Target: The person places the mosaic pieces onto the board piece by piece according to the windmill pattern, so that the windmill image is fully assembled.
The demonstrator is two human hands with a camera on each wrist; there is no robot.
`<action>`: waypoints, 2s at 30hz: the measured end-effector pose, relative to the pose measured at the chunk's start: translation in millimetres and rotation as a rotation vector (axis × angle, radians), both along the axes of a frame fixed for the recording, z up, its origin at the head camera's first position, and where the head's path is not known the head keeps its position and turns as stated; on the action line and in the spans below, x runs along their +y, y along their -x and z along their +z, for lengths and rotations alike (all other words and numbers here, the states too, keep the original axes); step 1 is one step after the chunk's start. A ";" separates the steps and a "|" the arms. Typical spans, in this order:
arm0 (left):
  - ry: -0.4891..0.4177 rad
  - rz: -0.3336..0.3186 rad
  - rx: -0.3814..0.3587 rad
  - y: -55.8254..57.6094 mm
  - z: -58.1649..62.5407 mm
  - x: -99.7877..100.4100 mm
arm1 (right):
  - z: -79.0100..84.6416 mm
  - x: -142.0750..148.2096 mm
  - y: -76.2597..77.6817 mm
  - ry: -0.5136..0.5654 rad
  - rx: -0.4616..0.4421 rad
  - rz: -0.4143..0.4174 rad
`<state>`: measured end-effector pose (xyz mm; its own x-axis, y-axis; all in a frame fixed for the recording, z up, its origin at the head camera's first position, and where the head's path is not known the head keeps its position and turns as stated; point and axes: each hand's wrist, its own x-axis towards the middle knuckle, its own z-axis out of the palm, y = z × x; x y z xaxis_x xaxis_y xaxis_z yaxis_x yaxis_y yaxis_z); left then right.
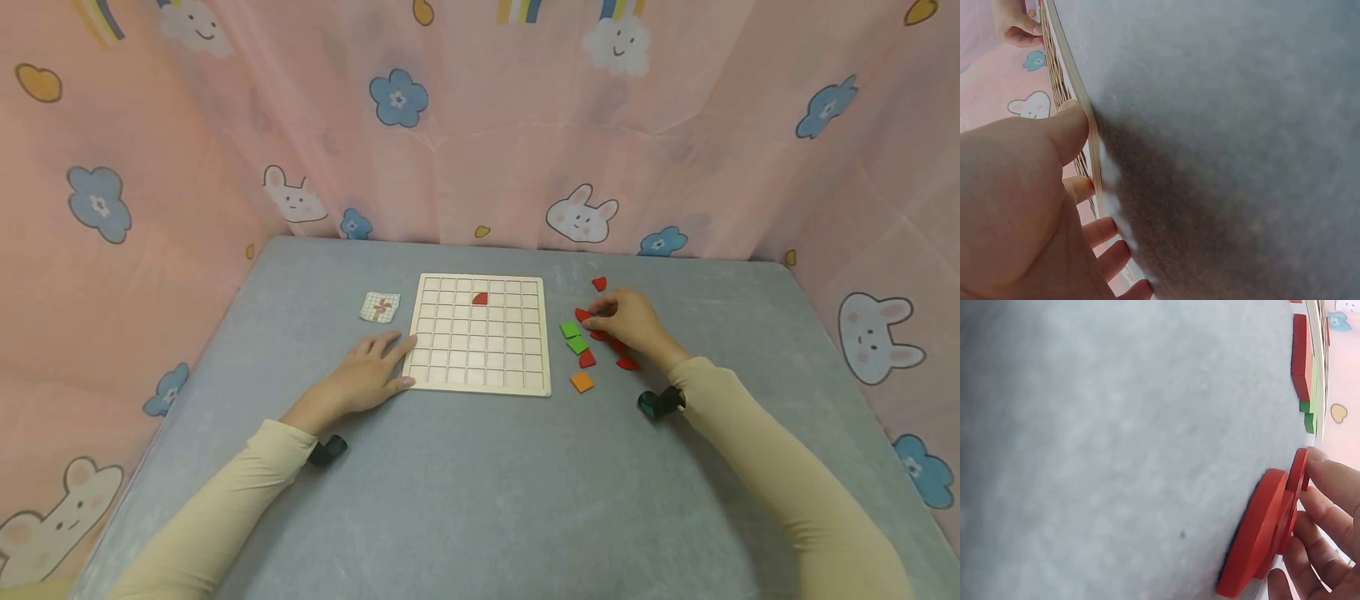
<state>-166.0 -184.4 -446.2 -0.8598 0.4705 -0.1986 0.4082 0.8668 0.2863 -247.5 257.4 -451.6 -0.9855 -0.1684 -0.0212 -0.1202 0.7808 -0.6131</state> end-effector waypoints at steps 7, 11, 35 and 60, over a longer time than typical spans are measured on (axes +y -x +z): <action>-0.001 0.002 -0.005 0.5 -0.1 -0.1 | 3.9 -5.9 3.1 -0.010 0.001 0.013; -0.005 -0.001 0.001 0.6 0.0 0.7 | 9.7 -13.9 5.8 -0.004 0.026 0.031; -0.005 -0.007 -0.001 -2.0 2.8 0.1 | 8.8 -110.0 14.4 0.074 0.096 0.200; -0.039 -0.011 0.026 3.0 -10.5 -5.0 | 6.5 -144.3 19.6 0.124 0.067 0.207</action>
